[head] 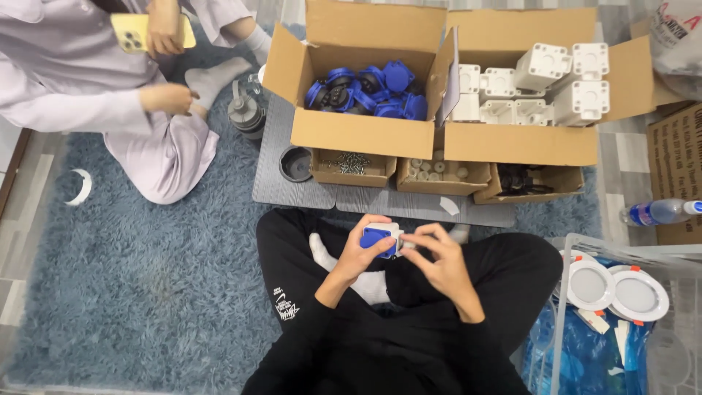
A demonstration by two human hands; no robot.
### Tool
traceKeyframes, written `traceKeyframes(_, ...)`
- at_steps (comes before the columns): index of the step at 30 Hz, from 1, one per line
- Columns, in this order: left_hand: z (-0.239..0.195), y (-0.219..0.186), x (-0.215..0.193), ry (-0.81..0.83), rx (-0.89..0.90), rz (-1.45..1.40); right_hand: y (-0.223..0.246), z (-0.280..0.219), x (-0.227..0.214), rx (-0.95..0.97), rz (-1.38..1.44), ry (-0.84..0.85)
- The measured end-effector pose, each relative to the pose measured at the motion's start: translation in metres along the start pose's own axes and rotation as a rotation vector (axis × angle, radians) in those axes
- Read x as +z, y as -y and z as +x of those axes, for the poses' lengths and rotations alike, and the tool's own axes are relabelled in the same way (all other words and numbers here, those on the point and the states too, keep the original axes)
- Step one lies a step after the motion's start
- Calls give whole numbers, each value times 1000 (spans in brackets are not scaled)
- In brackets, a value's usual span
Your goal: Assembling blue plastic electrical boxes by inserting white internal components and using a screwdriver to fasten or adjust them.
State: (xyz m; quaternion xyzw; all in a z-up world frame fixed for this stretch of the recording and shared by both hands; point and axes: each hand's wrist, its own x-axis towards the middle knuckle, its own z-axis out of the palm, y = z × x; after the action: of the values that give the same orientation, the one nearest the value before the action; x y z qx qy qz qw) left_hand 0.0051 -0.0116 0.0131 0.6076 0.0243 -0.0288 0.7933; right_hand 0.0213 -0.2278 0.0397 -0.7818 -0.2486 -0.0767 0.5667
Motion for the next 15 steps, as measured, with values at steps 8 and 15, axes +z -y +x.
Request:
traceKeyframes(8, -1, -4, -4, 12, -41, 10, 4, 1, 11, 27, 159, -43)
traceKeyframes(15, -5, 5, -4, -18, -11, -5, -1, -1, 13, -31, 138, -70)
